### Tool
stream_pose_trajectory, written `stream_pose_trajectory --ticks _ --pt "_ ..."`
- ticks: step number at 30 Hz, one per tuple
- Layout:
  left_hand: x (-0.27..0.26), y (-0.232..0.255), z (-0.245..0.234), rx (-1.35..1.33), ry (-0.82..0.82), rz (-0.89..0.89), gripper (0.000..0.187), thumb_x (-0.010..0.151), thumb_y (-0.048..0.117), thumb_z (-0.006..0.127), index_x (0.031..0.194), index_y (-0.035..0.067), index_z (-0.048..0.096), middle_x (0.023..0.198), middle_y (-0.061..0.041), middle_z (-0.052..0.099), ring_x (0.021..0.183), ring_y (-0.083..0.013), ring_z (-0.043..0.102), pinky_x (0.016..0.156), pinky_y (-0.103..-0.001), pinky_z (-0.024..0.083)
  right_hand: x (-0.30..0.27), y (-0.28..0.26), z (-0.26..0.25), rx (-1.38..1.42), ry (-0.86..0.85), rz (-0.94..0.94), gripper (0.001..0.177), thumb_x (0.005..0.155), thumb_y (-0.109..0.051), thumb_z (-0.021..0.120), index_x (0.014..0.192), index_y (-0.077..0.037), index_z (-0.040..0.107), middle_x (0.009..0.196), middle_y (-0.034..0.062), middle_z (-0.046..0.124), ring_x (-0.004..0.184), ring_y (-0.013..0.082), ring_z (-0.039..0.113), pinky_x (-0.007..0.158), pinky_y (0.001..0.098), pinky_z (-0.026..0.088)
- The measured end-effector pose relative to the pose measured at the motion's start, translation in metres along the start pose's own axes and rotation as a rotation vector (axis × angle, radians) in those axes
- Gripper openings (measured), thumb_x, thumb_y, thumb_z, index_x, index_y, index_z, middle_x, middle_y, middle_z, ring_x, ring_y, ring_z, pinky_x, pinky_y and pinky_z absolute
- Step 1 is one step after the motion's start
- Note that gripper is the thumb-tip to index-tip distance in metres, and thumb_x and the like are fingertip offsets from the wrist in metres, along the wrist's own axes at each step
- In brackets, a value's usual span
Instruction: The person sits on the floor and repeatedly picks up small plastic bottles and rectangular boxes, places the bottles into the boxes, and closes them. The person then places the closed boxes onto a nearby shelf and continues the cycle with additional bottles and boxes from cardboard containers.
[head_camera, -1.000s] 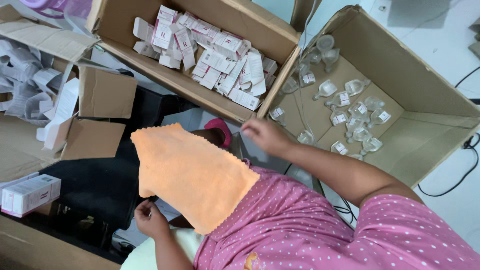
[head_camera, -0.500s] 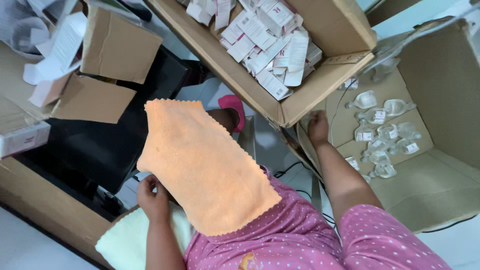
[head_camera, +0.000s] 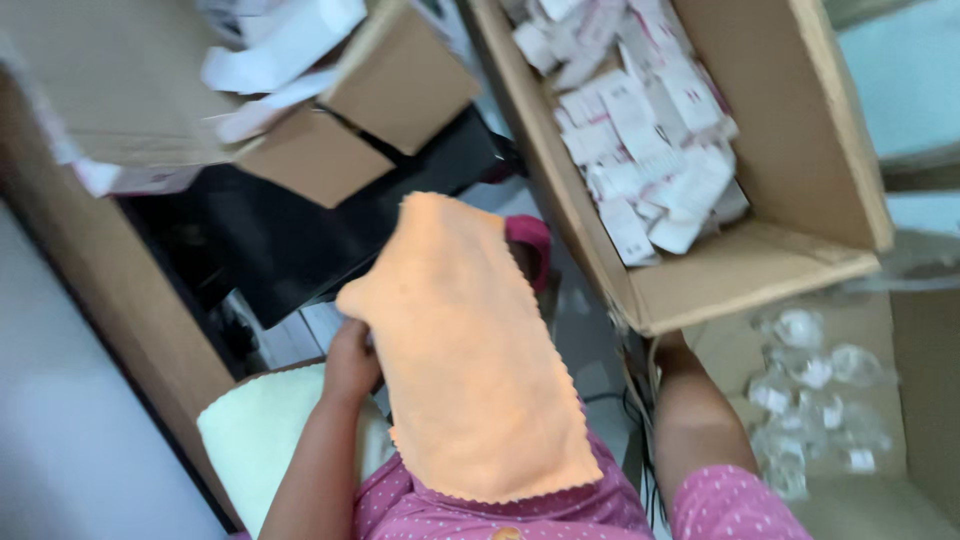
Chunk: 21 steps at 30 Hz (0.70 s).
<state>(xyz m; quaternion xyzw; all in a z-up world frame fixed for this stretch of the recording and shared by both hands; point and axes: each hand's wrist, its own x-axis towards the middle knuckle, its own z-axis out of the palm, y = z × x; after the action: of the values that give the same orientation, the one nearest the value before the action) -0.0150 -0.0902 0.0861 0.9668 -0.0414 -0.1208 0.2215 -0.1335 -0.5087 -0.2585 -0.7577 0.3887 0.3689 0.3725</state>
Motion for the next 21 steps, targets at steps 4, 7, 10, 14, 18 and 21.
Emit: stream_pose_trajectory --ticks 4,7,10,14,18,21 --pt "0.009 0.019 -0.005 -0.164 -0.005 -0.164 0.032 0.086 0.006 0.068 0.119 0.005 0.067 0.119 -0.016 0.072 0.111 -0.0342 0.070 0.091 -0.038 0.054 -0.026 0.001 0.000 0.025 0.039 -0.029 0.049 0.095 -0.038 0.064 0.131 -0.004 0.065 0.126 0.0260 0.067 0.119 0.0441 0.061 0.099 0.0473 0.049" --pt "0.019 0.029 -0.014 -0.242 0.076 -0.042 0.033 0.087 0.003 0.067 0.120 0.004 0.066 0.120 -0.015 0.071 0.112 -0.0347 0.069 0.092 -0.038 0.053 -0.041 -0.001 -0.004 0.070 0.090 -0.086 0.050 0.096 -0.040 0.063 0.131 -0.004 0.066 0.124 0.0257 0.068 0.118 0.0440 0.063 0.098 0.0475 0.050" --pt "0.015 0.028 -0.023 -0.206 0.137 0.074 0.030 0.085 -0.002 0.066 0.115 0.001 0.069 0.115 -0.016 0.070 0.108 -0.0352 0.066 0.090 -0.038 0.052 -0.062 0.009 -0.024 0.072 0.159 -0.170 0.050 0.097 -0.042 0.063 0.130 -0.004 0.066 0.123 0.0255 0.070 0.116 0.0439 0.064 0.096 0.0477 0.051" --pt "0.008 0.021 -0.029 -0.287 0.283 -0.017 0.028 0.086 -0.006 0.060 0.112 0.001 0.067 0.102 -0.014 0.069 0.097 -0.0252 0.068 0.087 -0.033 0.053 -0.094 0.015 -0.077 -0.114 0.028 -0.303 0.048 0.091 -0.043 0.067 0.125 -0.008 0.070 0.118 0.0219 0.073 0.112 0.0408 0.068 0.095 0.0455 0.052" --pt "0.002 0.025 -0.034 -0.565 0.655 0.025 0.040 0.088 -0.010 0.045 0.125 0.005 0.047 0.130 -0.013 0.057 0.118 -0.0229 0.065 0.107 -0.033 0.053 -0.173 -0.023 -0.172 -0.415 -0.289 -0.392 0.042 0.087 -0.045 0.070 0.116 -0.016 0.075 0.112 0.0121 0.079 0.105 0.0313 0.074 0.094 0.0412 0.056" --pt "0.005 0.052 -0.054 -0.537 0.709 0.090 0.049 0.088 -0.011 0.060 0.131 0.006 0.043 0.137 -0.015 0.051 0.126 -0.0260 0.059 0.107 -0.037 0.051 -0.266 -0.099 -0.240 -0.506 -0.081 -0.533 0.040 0.089 -0.049 0.069 0.115 -0.019 0.073 0.103 0.0098 0.078 0.098 0.0314 0.074 0.085 0.0431 0.058"
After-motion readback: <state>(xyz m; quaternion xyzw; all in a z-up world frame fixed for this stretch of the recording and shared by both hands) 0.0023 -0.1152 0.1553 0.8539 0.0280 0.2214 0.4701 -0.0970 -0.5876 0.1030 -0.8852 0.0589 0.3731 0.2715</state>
